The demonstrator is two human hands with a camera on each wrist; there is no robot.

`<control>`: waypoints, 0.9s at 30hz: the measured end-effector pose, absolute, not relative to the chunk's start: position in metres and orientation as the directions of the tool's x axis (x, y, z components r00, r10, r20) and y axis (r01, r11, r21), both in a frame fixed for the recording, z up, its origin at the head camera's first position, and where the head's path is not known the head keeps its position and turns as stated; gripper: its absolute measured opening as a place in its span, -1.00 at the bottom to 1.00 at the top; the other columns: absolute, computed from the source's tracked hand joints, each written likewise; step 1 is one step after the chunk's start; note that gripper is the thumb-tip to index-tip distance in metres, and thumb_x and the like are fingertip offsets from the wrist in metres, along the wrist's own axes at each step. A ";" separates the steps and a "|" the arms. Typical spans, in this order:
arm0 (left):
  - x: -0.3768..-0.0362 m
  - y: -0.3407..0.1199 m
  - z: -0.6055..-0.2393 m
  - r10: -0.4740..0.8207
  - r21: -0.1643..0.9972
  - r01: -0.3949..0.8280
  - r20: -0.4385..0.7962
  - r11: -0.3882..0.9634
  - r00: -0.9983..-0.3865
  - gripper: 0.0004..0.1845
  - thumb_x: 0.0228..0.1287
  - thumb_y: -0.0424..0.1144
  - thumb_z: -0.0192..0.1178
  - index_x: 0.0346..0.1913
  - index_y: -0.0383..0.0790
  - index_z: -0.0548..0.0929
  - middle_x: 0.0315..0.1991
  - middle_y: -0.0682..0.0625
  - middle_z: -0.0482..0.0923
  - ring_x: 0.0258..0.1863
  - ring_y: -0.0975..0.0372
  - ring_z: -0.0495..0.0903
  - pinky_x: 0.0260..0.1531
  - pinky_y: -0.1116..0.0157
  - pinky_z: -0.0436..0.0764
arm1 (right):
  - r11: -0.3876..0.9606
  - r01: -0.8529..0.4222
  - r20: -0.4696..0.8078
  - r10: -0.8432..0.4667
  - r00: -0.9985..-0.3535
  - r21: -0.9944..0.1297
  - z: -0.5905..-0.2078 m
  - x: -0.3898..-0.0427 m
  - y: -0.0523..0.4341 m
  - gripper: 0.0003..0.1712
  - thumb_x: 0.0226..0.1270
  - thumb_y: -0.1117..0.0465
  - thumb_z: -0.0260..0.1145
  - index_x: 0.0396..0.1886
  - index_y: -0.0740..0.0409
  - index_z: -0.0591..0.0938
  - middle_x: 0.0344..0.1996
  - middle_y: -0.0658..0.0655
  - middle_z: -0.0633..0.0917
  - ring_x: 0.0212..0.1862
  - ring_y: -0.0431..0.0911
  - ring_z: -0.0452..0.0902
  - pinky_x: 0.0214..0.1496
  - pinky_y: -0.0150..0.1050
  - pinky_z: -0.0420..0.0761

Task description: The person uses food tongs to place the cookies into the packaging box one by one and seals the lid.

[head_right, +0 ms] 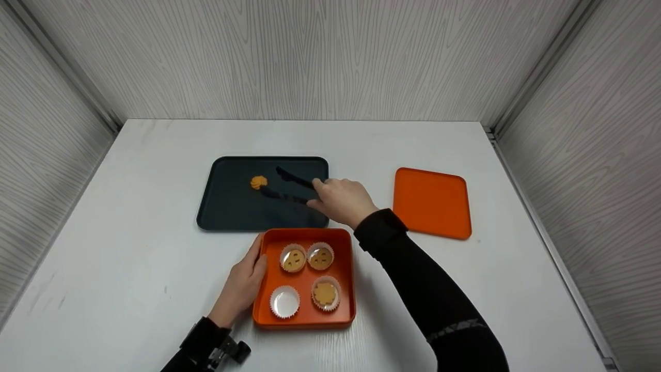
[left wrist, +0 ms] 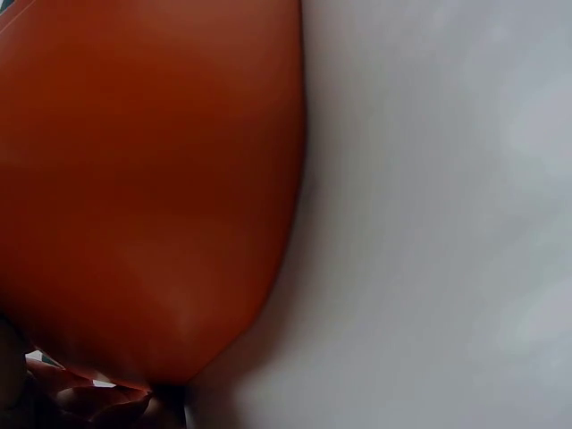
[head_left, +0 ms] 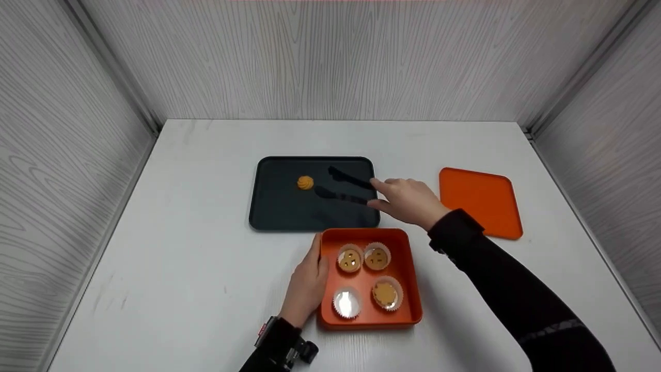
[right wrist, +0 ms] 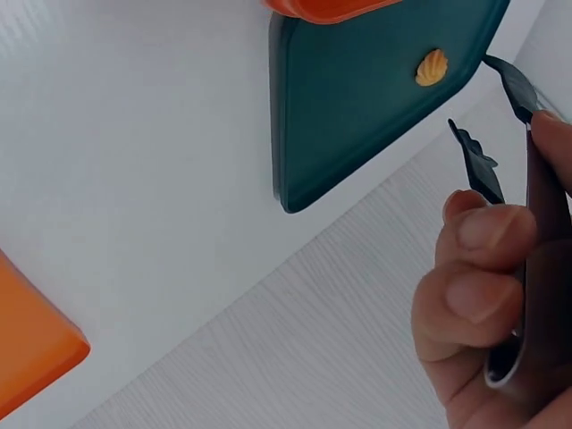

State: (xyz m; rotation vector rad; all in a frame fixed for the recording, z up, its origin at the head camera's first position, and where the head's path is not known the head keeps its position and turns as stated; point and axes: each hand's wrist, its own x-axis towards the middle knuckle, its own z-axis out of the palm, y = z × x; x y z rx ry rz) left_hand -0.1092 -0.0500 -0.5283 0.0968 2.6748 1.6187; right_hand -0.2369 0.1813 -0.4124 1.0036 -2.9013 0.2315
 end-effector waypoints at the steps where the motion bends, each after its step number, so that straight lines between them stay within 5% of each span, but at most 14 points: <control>1: -0.109 -0.050 -0.528 0.060 0.885 0.045 0.019 0.464 -0.998 -0.37 0.64 -0.17 -0.10 0.64 -0.21 0.07 0.55 -0.10 0.26 0.49 0.05 0.32 0.45 -0.01 0.34 | 0.777 -0.616 0.102 -0.608 -0.787 -0.126 -0.414 -0.240 0.177 -0.37 0.47 -0.04 0.33 0.35 0.27 0.56 0.00 0.34 0.75 -0.10 0.17 0.74 -0.07 0.05 0.75; 15: -0.110 -0.050 -0.526 0.061 0.891 0.000 -0.031 0.454 -0.998 -0.37 0.65 -0.16 -0.10 0.65 -0.14 0.05 0.56 -0.08 0.24 0.51 0.06 0.29 0.47 -0.01 0.31 | 0.835 -0.520 -0.110 -0.542 -0.833 -0.180 -0.431 -0.265 0.140 -0.30 0.55 -0.06 0.23 0.46 0.30 0.43 0.20 0.38 0.63 0.18 0.21 0.62 0.24 0.06 0.62; 27: -0.109 -0.050 -0.526 0.053 0.892 -0.002 -0.029 0.453 -0.998 -0.37 0.65 -0.15 -0.09 0.65 -0.16 0.07 0.56 -0.08 0.25 0.51 0.05 0.29 0.47 -0.02 0.31 | 0.859 -0.496 -0.160 -0.511 -0.844 -0.127 -0.439 -0.276 0.119 -0.31 0.62 -0.07 0.11 0.51 0.27 0.37 0.30 0.35 0.57 0.27 0.17 0.56 0.31 0.02 0.57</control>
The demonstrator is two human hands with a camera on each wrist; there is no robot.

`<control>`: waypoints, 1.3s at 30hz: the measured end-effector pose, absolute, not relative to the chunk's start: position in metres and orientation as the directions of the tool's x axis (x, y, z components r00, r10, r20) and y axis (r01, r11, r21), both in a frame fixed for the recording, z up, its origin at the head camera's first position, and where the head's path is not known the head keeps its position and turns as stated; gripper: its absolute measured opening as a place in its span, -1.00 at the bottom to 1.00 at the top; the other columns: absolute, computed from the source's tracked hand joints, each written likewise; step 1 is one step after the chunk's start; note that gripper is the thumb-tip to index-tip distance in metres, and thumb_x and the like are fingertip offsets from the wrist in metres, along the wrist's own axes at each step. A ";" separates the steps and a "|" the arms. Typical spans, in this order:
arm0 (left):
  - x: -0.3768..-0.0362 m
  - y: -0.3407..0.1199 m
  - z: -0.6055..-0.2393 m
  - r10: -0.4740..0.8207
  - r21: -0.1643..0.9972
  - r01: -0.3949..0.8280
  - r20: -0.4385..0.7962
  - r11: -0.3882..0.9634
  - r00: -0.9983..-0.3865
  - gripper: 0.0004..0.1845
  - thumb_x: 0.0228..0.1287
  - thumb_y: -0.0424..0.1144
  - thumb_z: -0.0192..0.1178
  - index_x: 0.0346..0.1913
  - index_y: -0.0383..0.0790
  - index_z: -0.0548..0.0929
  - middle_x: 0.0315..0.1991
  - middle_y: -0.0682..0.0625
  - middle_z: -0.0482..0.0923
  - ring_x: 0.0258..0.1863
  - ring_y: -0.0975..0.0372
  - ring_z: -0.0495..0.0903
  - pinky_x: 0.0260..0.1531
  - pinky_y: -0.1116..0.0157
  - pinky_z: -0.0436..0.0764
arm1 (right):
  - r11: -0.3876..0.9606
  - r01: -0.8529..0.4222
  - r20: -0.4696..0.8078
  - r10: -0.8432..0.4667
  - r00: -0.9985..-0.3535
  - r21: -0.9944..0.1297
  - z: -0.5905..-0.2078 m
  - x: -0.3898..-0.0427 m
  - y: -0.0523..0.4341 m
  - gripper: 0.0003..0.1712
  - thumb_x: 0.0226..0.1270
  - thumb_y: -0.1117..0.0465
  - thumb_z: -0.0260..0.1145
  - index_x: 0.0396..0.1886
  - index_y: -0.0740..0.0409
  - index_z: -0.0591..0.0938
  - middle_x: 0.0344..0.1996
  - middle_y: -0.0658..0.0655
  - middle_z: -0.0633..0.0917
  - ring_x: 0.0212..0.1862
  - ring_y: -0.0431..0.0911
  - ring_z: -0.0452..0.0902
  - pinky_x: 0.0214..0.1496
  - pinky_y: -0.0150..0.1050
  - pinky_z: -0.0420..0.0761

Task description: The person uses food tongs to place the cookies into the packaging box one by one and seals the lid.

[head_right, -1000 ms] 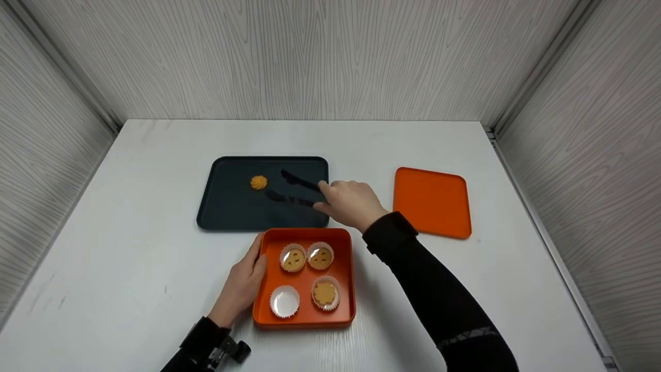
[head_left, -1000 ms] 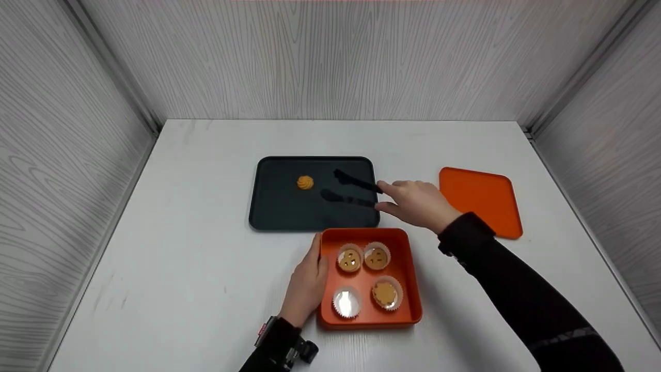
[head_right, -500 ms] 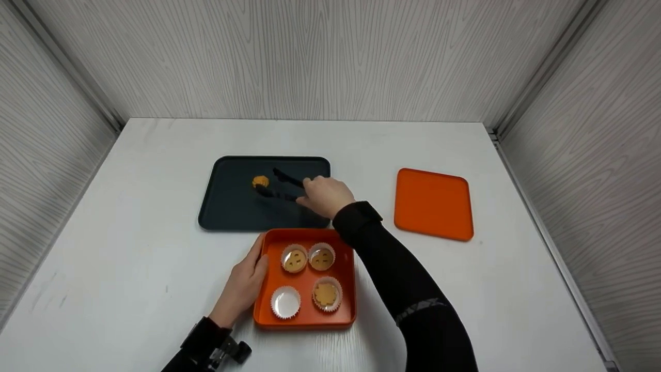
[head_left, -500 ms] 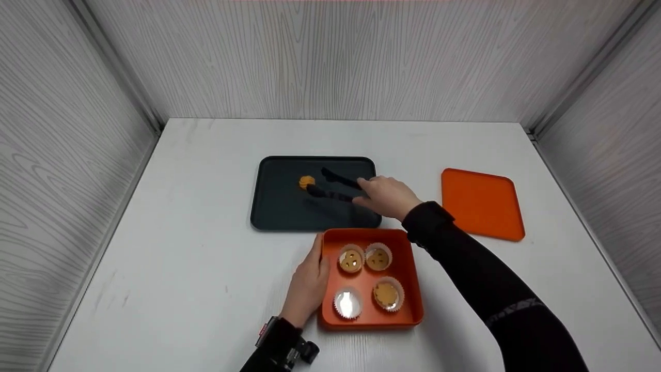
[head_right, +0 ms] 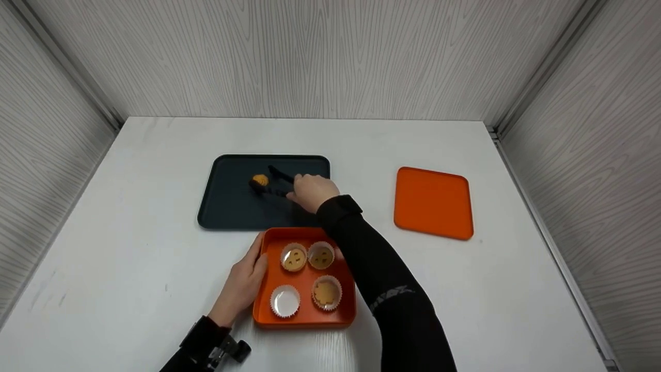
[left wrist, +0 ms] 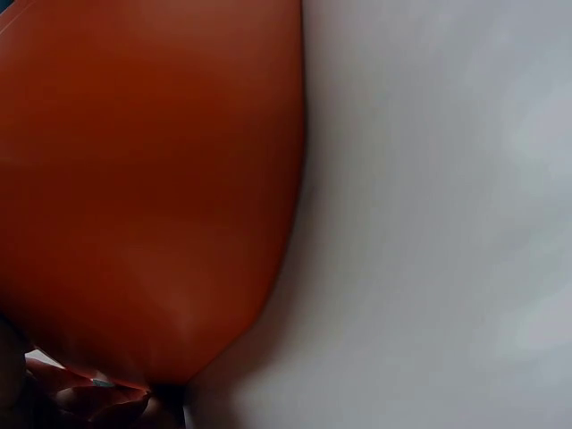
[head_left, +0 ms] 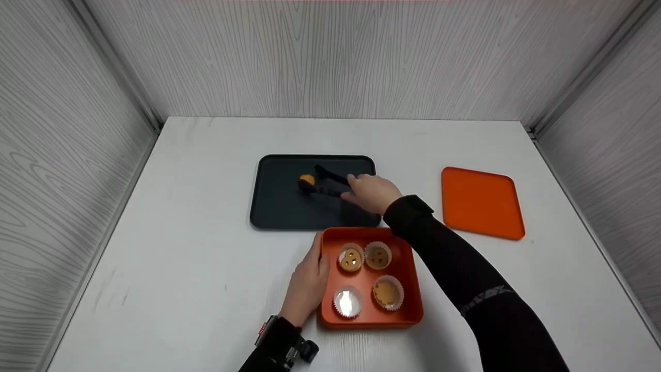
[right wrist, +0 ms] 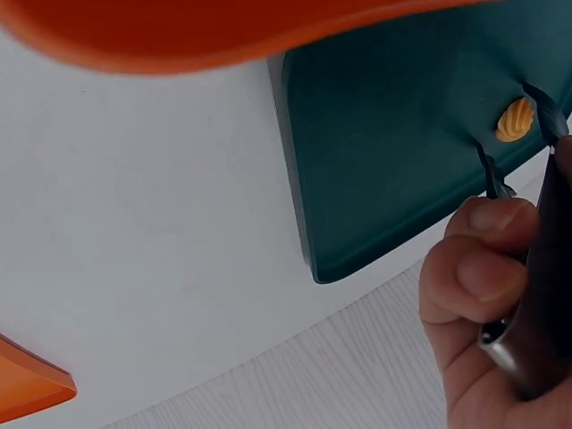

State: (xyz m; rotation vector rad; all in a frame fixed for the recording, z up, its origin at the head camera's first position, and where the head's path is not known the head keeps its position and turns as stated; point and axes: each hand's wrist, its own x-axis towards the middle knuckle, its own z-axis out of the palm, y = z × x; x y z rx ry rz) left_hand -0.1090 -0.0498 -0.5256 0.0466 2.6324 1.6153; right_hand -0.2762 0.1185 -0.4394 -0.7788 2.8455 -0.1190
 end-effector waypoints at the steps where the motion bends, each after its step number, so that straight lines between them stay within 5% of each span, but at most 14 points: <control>1: -0.109 -0.050 -0.525 0.052 0.891 0.001 -0.025 0.453 -0.998 -0.37 0.65 -0.15 -0.09 0.64 -0.17 0.08 0.56 -0.09 0.25 0.51 0.05 0.30 0.47 -0.02 0.31 | 0.859 -0.499 -0.159 -0.512 -0.844 -0.118 -0.439 -0.277 0.116 -0.32 0.63 -0.07 0.10 0.51 0.27 0.37 0.29 0.35 0.58 0.26 0.16 0.57 0.31 0.01 0.58; 7: -0.109 -0.051 -0.528 0.055 0.891 0.029 0.004 0.453 -0.998 -0.38 0.65 -0.16 -0.09 0.64 -0.17 0.08 0.55 -0.09 0.27 0.50 0.05 0.31 0.46 -0.02 0.32 | 0.860 -0.505 -0.141 -0.511 -0.848 -0.076 -0.440 -0.281 0.107 -0.35 0.63 -0.06 0.10 0.49 0.26 0.40 0.26 0.32 0.61 0.19 0.14 0.63 0.23 -0.01 0.64; 21: -0.109 -0.050 -0.528 0.056 0.889 0.034 0.009 0.456 -0.998 -0.38 0.65 -0.17 -0.09 0.64 -0.18 0.09 0.54 -0.10 0.28 0.49 0.04 0.32 0.46 -0.02 0.32 | 0.834 -0.551 -0.056 -0.552 -0.832 -0.019 -0.436 -0.281 0.109 -0.64 0.60 0.04 0.18 0.09 0.19 0.68 -0.22 0.22 0.75 -0.20 0.08 0.70 -0.11 -0.03 0.73; 30: -0.109 -0.050 -0.530 0.059 0.892 0.026 -0.001 0.451 -0.998 -0.37 0.65 -0.16 -0.09 0.64 -0.18 0.07 0.56 -0.09 0.24 0.51 0.06 0.28 0.47 -0.01 0.30 | 0.798 -0.602 -0.051 -0.602 -0.797 -0.026 -0.431 -0.277 0.129 -0.67 0.57 0.07 0.22 0.06 0.21 0.70 -0.37 0.19 0.72 -0.28 0.07 0.70 -0.20 -0.05 0.72; 39: -0.110 -0.050 -0.531 0.058 0.890 0.026 0.000 0.456 -0.998 -0.38 0.65 -0.16 -0.11 0.64 -0.18 0.07 0.55 -0.10 0.25 0.51 0.03 0.29 0.47 -0.03 0.30 | 0.796 -0.603 -0.026 -0.604 -0.796 -0.055 -0.439 -0.269 0.160 -0.55 0.55 0.06 0.24 0.27 0.22 0.63 -0.16 0.23 0.78 -0.17 0.11 0.72 -0.07 -0.01 0.74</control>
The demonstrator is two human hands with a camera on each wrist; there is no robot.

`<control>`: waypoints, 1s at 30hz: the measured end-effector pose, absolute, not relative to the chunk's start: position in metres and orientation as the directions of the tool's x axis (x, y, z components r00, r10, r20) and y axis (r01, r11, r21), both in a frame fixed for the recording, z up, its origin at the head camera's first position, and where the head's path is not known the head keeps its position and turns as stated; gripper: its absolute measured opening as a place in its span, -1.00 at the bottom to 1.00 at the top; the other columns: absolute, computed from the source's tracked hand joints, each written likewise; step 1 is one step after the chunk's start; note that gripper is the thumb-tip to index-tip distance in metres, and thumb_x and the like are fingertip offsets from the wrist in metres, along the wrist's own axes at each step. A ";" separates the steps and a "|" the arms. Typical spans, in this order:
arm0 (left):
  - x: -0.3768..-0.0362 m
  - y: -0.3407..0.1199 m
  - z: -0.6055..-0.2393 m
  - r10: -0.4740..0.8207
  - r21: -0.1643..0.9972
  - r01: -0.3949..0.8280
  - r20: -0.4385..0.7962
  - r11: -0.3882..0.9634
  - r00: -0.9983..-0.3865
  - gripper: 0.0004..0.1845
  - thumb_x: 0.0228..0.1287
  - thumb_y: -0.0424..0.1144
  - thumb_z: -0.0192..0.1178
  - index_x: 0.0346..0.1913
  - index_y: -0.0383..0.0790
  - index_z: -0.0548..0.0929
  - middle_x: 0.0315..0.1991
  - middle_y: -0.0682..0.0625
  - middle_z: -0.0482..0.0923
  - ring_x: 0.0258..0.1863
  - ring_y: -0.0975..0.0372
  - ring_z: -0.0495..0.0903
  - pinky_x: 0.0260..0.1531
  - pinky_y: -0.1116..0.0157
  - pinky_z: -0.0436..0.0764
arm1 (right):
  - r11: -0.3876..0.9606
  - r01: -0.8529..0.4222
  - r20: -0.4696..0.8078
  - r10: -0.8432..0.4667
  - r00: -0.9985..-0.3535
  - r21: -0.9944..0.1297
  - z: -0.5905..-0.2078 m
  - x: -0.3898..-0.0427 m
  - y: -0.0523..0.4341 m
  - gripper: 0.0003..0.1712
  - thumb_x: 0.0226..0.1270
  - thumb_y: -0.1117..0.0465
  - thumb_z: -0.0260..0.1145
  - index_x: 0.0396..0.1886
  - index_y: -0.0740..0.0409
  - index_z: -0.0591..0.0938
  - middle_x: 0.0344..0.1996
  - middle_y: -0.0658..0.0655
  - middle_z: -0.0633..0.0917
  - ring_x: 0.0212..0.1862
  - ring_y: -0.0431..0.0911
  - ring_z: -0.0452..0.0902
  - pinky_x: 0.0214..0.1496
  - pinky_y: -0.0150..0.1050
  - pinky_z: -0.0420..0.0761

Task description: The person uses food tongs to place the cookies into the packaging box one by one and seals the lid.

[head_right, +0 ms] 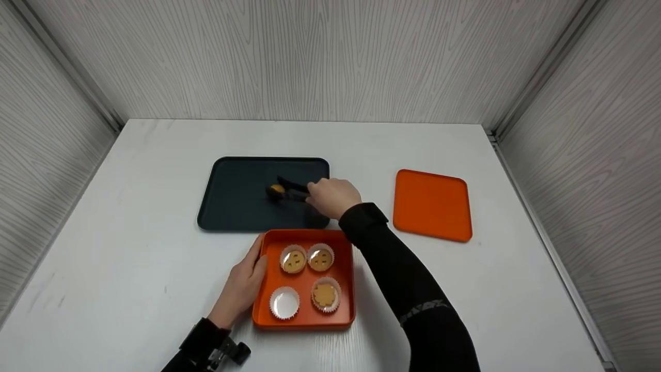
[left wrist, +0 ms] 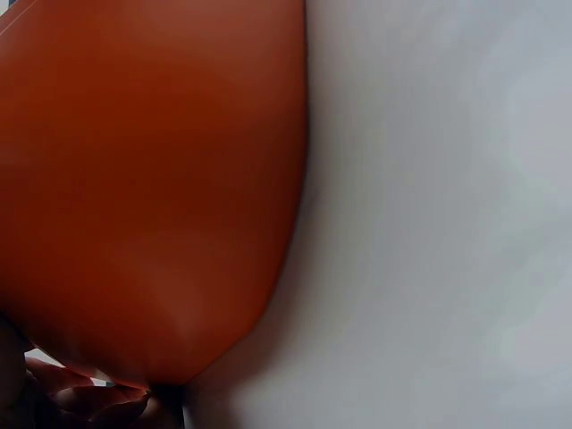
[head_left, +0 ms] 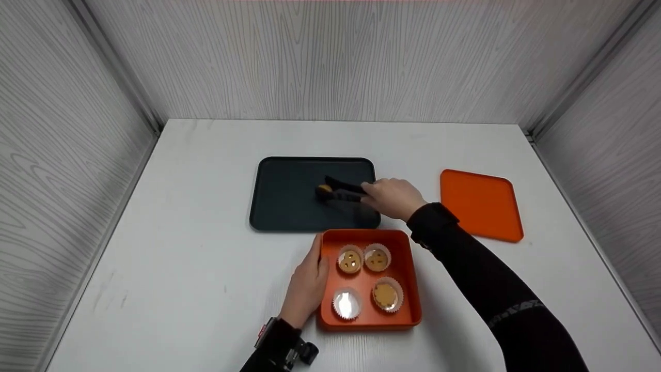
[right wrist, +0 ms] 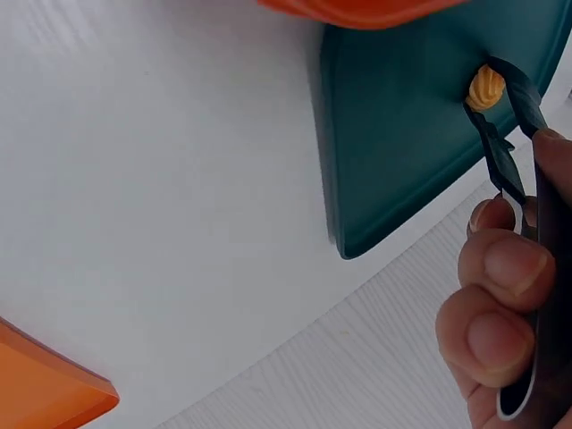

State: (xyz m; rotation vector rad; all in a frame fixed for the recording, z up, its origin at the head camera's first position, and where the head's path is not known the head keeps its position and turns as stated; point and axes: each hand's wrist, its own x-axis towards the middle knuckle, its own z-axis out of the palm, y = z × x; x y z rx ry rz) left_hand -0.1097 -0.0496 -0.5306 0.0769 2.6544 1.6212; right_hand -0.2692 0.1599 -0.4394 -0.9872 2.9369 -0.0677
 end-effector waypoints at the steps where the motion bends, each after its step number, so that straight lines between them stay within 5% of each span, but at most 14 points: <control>1: -0.110 -0.050 -0.531 0.058 0.889 0.029 0.003 0.457 -0.998 -0.38 0.65 -0.17 -0.11 0.64 -0.19 0.07 0.55 -0.10 0.26 0.50 0.03 0.30 0.47 -0.03 0.31 | 0.796 -0.602 -0.022 -0.604 -0.797 -0.058 -0.441 -0.268 0.163 -0.54 0.55 0.06 0.24 0.29 0.21 0.62 -0.14 0.23 0.79 -0.16 0.11 0.72 -0.07 -0.01 0.74; 30: -0.110 -0.048 -0.530 0.043 0.889 0.006 -0.015 0.457 -0.999 -0.37 0.64 -0.16 -0.10 0.64 -0.20 0.08 0.56 -0.10 0.24 0.51 0.04 0.29 0.48 -0.02 0.29 | 0.724 -0.688 0.228 -0.663 -0.713 -0.045 -0.447 -0.236 0.216 -0.62 0.43 0.10 0.38 0.14 0.15 0.63 -0.37 0.18 0.76 -0.45 0.06 0.68 -0.42 -0.08 0.72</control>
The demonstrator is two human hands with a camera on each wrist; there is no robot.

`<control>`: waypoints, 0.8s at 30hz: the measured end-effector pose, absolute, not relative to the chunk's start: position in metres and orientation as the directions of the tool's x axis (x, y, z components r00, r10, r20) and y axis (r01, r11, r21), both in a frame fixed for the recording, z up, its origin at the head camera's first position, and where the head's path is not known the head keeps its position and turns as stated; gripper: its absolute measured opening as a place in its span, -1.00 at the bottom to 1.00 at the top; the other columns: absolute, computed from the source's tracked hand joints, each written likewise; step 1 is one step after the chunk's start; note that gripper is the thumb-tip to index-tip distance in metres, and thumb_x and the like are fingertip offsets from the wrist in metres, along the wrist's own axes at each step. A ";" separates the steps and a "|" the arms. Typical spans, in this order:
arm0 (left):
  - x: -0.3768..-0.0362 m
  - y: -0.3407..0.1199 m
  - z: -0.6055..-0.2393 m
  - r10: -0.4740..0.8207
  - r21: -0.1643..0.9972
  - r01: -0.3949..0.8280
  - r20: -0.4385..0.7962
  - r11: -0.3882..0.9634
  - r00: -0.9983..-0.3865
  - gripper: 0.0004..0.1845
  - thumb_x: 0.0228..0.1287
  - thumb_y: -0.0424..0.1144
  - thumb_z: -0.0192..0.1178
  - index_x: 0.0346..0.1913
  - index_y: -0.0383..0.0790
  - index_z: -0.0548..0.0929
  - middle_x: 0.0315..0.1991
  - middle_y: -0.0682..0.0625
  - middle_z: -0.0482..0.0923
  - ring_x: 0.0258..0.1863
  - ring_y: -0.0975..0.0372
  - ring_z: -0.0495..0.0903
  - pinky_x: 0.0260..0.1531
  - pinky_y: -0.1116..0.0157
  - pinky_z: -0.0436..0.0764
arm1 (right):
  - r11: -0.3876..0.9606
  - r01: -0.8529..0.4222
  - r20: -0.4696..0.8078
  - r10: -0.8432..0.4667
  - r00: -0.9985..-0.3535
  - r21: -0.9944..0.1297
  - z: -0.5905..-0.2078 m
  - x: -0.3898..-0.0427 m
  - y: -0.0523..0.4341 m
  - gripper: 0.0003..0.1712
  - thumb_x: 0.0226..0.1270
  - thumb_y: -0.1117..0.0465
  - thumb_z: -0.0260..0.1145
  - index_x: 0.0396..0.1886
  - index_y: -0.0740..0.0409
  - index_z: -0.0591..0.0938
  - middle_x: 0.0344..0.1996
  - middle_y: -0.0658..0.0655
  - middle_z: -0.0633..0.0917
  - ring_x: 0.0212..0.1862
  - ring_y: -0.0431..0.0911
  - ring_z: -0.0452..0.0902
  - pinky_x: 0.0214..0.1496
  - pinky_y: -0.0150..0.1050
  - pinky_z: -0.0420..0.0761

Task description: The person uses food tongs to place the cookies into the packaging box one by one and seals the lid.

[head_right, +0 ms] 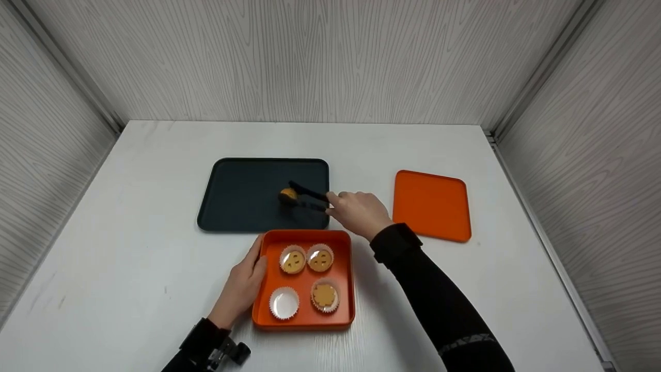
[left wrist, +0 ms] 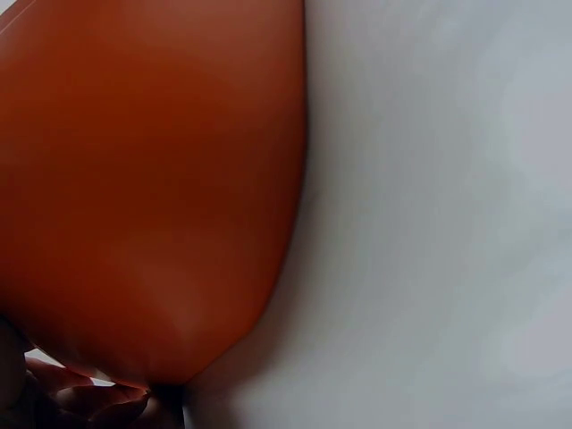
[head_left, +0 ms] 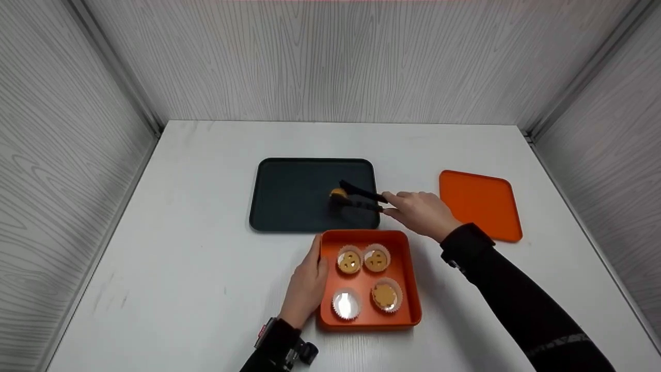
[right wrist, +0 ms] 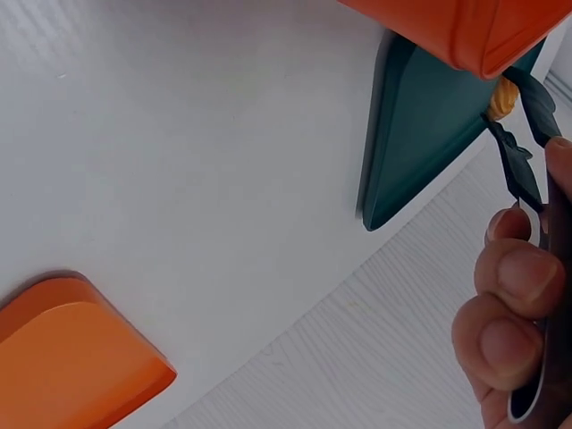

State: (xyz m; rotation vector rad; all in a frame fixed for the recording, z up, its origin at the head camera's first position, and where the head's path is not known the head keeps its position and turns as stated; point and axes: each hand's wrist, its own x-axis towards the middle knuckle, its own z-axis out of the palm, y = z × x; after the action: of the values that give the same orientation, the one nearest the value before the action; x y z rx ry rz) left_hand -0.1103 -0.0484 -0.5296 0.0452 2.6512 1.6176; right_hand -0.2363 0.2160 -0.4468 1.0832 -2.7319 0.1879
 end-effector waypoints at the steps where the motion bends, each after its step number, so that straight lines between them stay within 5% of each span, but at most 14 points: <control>1: -0.110 -0.048 -0.530 0.044 0.889 0.006 -0.017 0.458 -0.999 -0.37 0.64 -0.16 -0.10 0.64 -0.20 0.08 0.56 -0.10 0.24 0.51 0.03 0.29 0.48 -0.02 0.29 | 0.723 -0.689 0.234 -0.661 -0.712 -0.052 -0.447 -0.235 0.218 -0.63 0.42 0.11 0.39 0.14 0.15 0.63 -0.37 0.18 0.76 -0.46 0.06 0.68 -0.42 -0.08 0.72; 15: -0.110 -0.049 -0.528 0.050 0.891 0.001 -0.024 0.455 -0.998 -0.36 0.64 -0.14 -0.09 0.65 -0.18 0.06 0.56 -0.08 0.24 0.52 0.06 0.28 0.48 0.00 0.29 | 0.703 -0.700 0.320 -0.639 -0.700 -0.125 -0.440 -0.210 0.245 -0.56 0.39 0.11 0.41 0.19 0.19 0.65 -0.41 0.11 0.72 -0.49 -0.04 0.64 -0.43 -0.21 0.68; 24: -0.111 -0.049 -0.529 0.056 0.893 0.008 -0.019 0.449 -0.998 -0.36 0.64 -0.17 -0.10 0.65 -0.18 0.06 0.56 -0.09 0.24 0.51 0.05 0.28 0.48 -0.02 0.30 | 0.668 -0.741 0.421 -0.654 -0.628 -0.067 -0.434 -0.187 0.259 -0.53 0.31 0.15 0.48 0.16 0.22 0.68 -0.49 0.07 0.68 -0.60 -0.11 0.53 -0.55 -0.31 0.58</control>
State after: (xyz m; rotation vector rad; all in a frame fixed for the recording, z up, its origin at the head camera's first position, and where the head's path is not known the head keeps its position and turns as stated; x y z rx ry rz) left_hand -0.1110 -0.0489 -0.5286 0.0588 2.6352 1.6242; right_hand -0.1866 0.2589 -0.4340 1.0995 -2.5217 0.3314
